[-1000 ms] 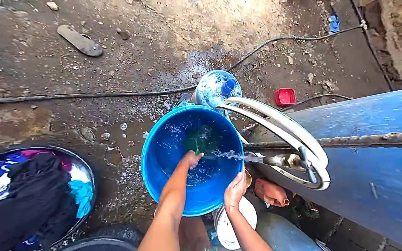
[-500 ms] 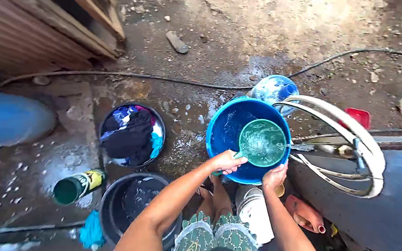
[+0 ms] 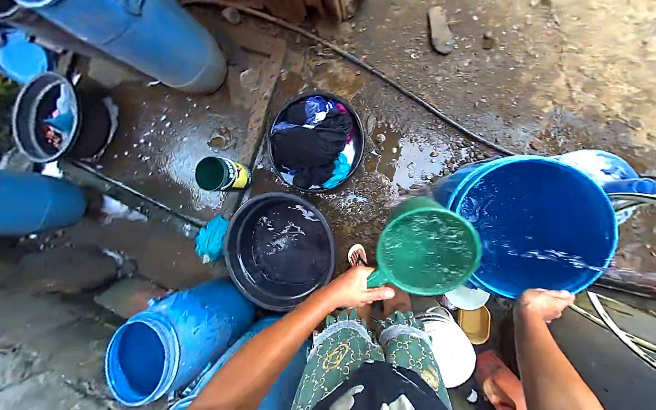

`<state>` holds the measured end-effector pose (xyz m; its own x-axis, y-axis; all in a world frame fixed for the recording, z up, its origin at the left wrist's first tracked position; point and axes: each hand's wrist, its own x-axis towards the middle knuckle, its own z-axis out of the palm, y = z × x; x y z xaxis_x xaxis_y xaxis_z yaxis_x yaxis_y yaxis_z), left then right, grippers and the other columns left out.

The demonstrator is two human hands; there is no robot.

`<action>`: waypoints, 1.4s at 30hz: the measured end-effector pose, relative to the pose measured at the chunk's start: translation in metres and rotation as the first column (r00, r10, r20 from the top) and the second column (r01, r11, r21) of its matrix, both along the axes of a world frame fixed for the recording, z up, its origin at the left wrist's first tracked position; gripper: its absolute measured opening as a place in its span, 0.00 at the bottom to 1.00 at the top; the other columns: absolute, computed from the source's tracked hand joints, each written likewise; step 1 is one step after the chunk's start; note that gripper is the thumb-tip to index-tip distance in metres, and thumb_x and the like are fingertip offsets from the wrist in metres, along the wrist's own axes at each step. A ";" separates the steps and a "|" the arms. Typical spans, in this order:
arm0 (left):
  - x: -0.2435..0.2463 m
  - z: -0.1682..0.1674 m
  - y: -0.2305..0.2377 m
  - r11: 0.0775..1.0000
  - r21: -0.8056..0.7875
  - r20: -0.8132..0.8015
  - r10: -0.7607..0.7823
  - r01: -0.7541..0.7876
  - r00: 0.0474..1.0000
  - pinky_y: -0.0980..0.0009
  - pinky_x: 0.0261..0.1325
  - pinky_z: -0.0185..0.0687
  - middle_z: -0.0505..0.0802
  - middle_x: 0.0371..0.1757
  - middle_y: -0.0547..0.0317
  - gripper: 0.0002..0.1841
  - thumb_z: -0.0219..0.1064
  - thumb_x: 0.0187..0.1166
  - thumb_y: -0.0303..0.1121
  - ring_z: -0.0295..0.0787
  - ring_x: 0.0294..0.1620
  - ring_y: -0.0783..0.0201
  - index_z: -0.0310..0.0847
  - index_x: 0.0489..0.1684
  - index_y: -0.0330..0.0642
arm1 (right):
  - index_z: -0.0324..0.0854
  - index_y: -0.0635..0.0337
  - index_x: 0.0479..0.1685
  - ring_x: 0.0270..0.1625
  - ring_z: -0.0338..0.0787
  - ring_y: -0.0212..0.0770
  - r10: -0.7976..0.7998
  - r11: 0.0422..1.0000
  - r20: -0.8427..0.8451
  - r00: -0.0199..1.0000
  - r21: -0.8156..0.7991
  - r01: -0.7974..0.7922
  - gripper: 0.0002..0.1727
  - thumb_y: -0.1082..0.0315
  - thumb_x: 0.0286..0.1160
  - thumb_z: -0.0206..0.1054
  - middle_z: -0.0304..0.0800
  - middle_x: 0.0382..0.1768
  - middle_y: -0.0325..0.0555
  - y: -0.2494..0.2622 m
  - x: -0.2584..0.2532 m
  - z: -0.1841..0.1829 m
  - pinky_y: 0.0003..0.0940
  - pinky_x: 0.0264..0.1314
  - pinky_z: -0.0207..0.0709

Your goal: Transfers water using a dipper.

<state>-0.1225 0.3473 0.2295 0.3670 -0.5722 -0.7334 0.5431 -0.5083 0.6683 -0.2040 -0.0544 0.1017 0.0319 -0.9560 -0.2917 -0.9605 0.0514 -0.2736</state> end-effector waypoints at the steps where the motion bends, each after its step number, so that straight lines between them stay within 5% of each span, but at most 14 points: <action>1: -0.014 0.000 0.022 0.997 0.057 -0.005 0.046 -0.046 0.999 0.73 0.24 0.72 0.80 0.20 0.64 0.19 0.70 0.81 0.43 0.70 0.16 0.74 0.83 0.51 0.32 | 0.46 0.61 0.95 0.84 0.75 0.59 0.031 1.000 -0.027 0.999 0.005 -0.031 0.31 0.59 0.96 0.33 0.70 0.84 0.62 -0.002 -0.003 -0.002 0.53 0.83 0.69; 6: -0.090 -0.013 0.118 0.879 0.351 -0.129 0.388 -0.324 0.913 0.76 0.17 0.68 0.74 0.15 0.67 0.13 0.64 0.88 0.40 0.67 0.10 0.73 0.79 0.52 0.37 | 0.35 0.67 0.95 0.87 0.71 0.59 0.076 0.997 -0.028 0.997 0.023 -0.076 0.37 0.50 0.96 0.32 0.62 0.87 0.68 0.004 -0.005 0.006 0.49 0.86 0.67; 9: -0.122 -0.031 0.156 0.709 0.542 -0.128 0.601 -0.452 0.789 0.77 0.14 0.66 0.73 0.15 0.66 0.15 0.55 0.94 0.40 0.65 0.08 0.73 0.76 0.49 0.34 | 0.32 0.67 0.95 0.88 0.68 0.57 0.060 0.998 -0.002 0.998 0.004 -0.060 0.40 0.48 0.95 0.36 0.57 0.89 0.69 0.013 -0.006 0.004 0.46 0.87 0.65; 13: -0.143 -0.066 0.196 0.455 0.782 -0.030 0.710 -0.426 0.704 0.75 0.18 0.72 0.77 0.20 0.62 0.20 0.51 0.96 0.44 0.70 0.11 0.72 0.77 0.51 0.30 | 0.38 0.70 0.94 0.87 0.73 0.45 0.025 1.000 -0.088 0.996 0.017 -0.023 0.40 0.48 0.95 0.37 0.65 0.88 0.61 0.043 0.008 0.031 0.33 0.86 0.66; 15: -0.154 -0.079 0.215 0.373 0.866 -0.008 0.674 -0.332 0.739 0.70 0.29 0.78 0.82 0.30 0.54 0.23 0.49 0.96 0.44 0.77 0.20 0.67 0.75 0.61 0.28 | 0.41 0.73 0.93 0.86 0.74 0.44 0.036 0.999 -0.106 0.994 0.024 -0.033 0.40 0.48 0.94 0.38 0.66 0.87 0.62 0.042 0.007 0.029 0.31 0.86 0.66; 17: -0.164 -0.081 0.230 0.310 0.917 0.000 0.627 -0.251 0.779 0.58 0.50 0.85 0.89 0.49 0.39 0.26 0.47 0.96 0.44 0.89 0.40 0.54 0.73 0.70 0.24 | 0.41 0.73 0.92 0.85 0.75 0.46 0.052 0.998 -0.124 0.991 0.043 -0.047 0.40 0.48 0.95 0.39 0.67 0.86 0.64 0.037 0.005 0.029 0.31 0.85 0.67; 20: -0.171 -0.068 0.238 0.228 0.952 0.036 0.583 -0.206 0.812 0.44 0.79 0.73 0.82 0.73 0.24 0.28 0.45 0.97 0.41 0.82 0.75 0.37 0.70 0.76 0.20 | 0.41 0.72 0.92 0.85 0.75 0.51 0.077 0.997 -0.132 0.988 0.039 -0.072 0.40 0.48 0.94 0.41 0.66 0.85 0.68 0.032 0.002 0.024 0.38 0.83 0.69; 25: -0.181 -0.071 0.229 0.113 0.984 0.056 0.544 -0.140 0.837 0.49 0.84 0.69 0.70 0.84 0.23 0.27 0.53 0.91 0.31 0.71 0.85 0.37 0.60 0.82 0.18 | 0.33 0.71 0.94 0.89 0.66 0.54 0.033 0.999 -0.094 0.995 0.044 -0.029 0.43 0.47 0.94 0.41 0.56 0.89 0.71 0.020 -0.001 0.008 0.41 0.88 0.64; 31: -0.163 -0.093 0.205 -0.154 0.963 0.270 0.544 -0.221 0.794 0.52 0.79 0.77 0.66 0.87 0.25 0.32 0.48 0.91 0.28 0.75 0.83 0.39 0.39 0.91 0.24 | 0.35 0.71 0.94 0.89 0.67 0.55 -0.008 1.000 -0.039 0.999 0.028 0.009 0.41 0.49 0.95 0.40 0.58 0.88 0.70 0.019 0.006 0.013 0.41 0.88 0.64; 33: -0.130 -0.086 0.174 -0.077 0.939 0.336 0.425 -0.336 0.841 0.51 0.79 0.76 0.66 0.86 0.23 0.32 0.47 0.92 0.29 0.75 0.83 0.37 0.39 0.91 0.22 | 0.37 0.71 0.93 0.90 0.65 0.58 -0.005 1.000 0.012 1.000 0.023 0.004 0.37 0.53 0.96 0.38 0.56 0.89 0.71 0.021 0.012 0.023 0.44 0.89 0.61; 37: -0.044 -0.046 0.063 0.407 0.773 0.496 0.089 -0.486 0.864 0.41 0.80 0.71 0.73 0.78 0.14 0.31 0.48 0.95 0.34 0.77 0.78 0.27 0.47 0.87 0.17 | 0.45 0.69 0.93 0.88 0.68 0.61 -0.021 0.999 0.101 0.995 -0.033 0.025 0.31 0.63 0.97 0.34 0.60 0.88 0.69 0.014 0.015 0.017 0.48 0.89 0.62; 40: 0.012 0.003 -0.045 0.706 0.684 0.438 -0.199 -0.182 0.877 0.34 0.70 0.78 0.85 0.68 0.21 0.28 0.51 0.94 0.38 0.86 0.67 0.28 0.62 0.83 0.23 | 0.53 0.68 0.91 0.85 0.73 0.58 -0.084 0.993 0.167 0.982 -0.071 0.097 0.29 0.64 0.97 0.33 0.68 0.85 0.66 0.010 0.016 0.009 0.48 0.88 0.65; 42: 0.042 0.024 -0.122 0.755 0.638 0.335 -0.451 0.153 0.827 0.37 0.71 0.79 0.85 0.71 0.30 0.26 0.50 0.95 0.40 0.86 0.70 0.34 0.67 0.83 0.30 | 0.56 0.68 0.90 0.84 0.74 0.58 -0.113 0.988 0.210 0.971 -0.084 0.133 0.28 0.65 0.97 0.34 0.70 0.83 0.66 0.009 0.015 0.005 0.47 0.88 0.65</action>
